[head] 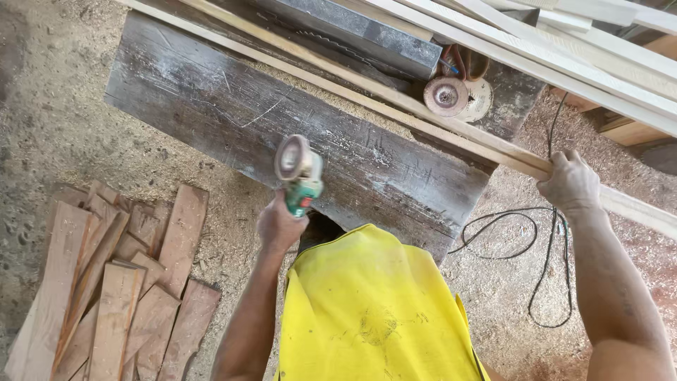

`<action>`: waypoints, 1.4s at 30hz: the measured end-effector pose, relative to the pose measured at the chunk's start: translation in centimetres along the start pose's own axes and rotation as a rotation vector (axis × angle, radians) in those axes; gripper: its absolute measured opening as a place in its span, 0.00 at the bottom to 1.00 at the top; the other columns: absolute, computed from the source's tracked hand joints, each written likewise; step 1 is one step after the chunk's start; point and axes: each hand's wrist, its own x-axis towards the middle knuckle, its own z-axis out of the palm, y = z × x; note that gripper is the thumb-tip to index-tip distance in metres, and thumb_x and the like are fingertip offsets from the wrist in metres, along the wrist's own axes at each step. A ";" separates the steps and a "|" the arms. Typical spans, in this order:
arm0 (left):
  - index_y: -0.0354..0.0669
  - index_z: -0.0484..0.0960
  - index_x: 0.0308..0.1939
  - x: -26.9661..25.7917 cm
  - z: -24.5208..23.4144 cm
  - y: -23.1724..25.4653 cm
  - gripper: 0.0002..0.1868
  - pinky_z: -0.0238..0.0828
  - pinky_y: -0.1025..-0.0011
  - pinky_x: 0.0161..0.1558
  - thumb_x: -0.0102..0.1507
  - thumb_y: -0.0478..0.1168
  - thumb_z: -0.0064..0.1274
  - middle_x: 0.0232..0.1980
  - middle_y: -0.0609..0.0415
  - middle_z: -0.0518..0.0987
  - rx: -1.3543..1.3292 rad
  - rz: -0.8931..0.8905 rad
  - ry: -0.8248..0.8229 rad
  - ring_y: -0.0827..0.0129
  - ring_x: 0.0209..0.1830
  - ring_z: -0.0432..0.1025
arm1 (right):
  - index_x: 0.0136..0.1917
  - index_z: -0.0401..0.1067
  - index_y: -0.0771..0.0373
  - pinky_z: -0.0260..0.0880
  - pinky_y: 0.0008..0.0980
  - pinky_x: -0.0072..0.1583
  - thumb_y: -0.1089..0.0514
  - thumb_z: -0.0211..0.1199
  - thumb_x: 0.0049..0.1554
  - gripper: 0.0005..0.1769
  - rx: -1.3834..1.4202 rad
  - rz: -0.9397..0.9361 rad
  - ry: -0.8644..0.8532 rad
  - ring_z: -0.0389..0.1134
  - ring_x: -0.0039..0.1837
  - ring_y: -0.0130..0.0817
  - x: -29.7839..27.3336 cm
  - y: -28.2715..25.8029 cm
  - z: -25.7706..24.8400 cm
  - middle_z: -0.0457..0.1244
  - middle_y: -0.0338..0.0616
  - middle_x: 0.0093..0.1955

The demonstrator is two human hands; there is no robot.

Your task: The person uses a handheld power sander to smooth the surface of long, thin wooden planks. They hold the planks with one hand and move the sander along the length of the wood, generating sawdust. The person occasionally repositions the planks to continue sanding different sections.

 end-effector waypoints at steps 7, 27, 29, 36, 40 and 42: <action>0.40 0.73 0.58 1.0 4.3 2.4 0.40 0.75 0.53 0.44 0.48 0.53 0.72 0.43 0.47 0.80 0.175 0.349 0.094 0.51 0.44 0.77 | 0.62 0.76 0.58 0.77 0.37 0.54 0.56 0.75 0.50 0.26 0.350 -0.023 -0.389 0.73 0.45 0.38 -0.1 0.7 1.2 0.71 0.47 0.49; 0.44 0.71 0.62 2.9 7.5 3.1 0.45 0.70 0.54 0.54 0.51 0.67 0.64 0.52 0.48 0.76 0.206 0.804 0.041 0.58 0.53 0.72 | 0.55 0.70 0.56 0.61 0.29 0.30 0.41 0.61 0.63 0.18 0.096 -0.350 0.355 0.63 0.33 0.24 -7.0 -4.9 7.5 0.68 0.39 0.36; 0.46 0.70 0.63 4.4 6.2 3.5 0.42 0.69 0.50 0.62 0.56 0.67 0.62 0.57 0.48 0.76 0.109 0.804 0.132 0.58 0.59 0.72 | 0.57 0.72 0.52 0.65 0.32 0.30 0.41 0.59 0.66 0.16 0.027 -0.233 0.245 0.67 0.30 0.27 -7.1 -5.4 7.5 0.69 0.37 0.38; 0.45 0.67 0.69 16.2 1.6 7.9 0.47 0.49 0.35 0.67 0.48 0.48 0.70 0.73 0.41 0.65 0.382 0.805 0.222 0.42 0.72 0.57 | 0.62 0.74 0.46 0.71 0.33 0.63 0.59 0.61 0.68 0.11 0.099 -0.283 0.666 0.73 0.60 0.30 -7.9 -7.0 10.0 0.72 0.35 0.58; 0.50 0.73 0.66 20.0 1.0 10.6 0.38 0.49 0.37 0.71 0.53 0.47 0.69 0.62 0.48 0.73 0.502 0.906 -0.021 0.50 0.69 0.63 | 0.70 0.69 0.53 0.62 0.43 0.70 0.63 0.66 0.59 0.27 0.131 -0.167 0.600 0.67 0.70 0.39 -9.3 -9.4 10.1 0.68 0.39 0.69; 0.54 0.78 0.64 20.6 1.5 10.6 0.30 0.57 0.45 0.70 0.58 0.44 0.68 0.58 0.50 0.76 0.484 0.951 -0.038 0.53 0.66 0.67 | 0.69 0.68 0.57 0.61 0.46 0.70 0.59 0.72 0.56 0.29 0.199 -0.132 0.693 0.66 0.68 0.42 -9.3 -9.8 10.2 0.67 0.42 0.66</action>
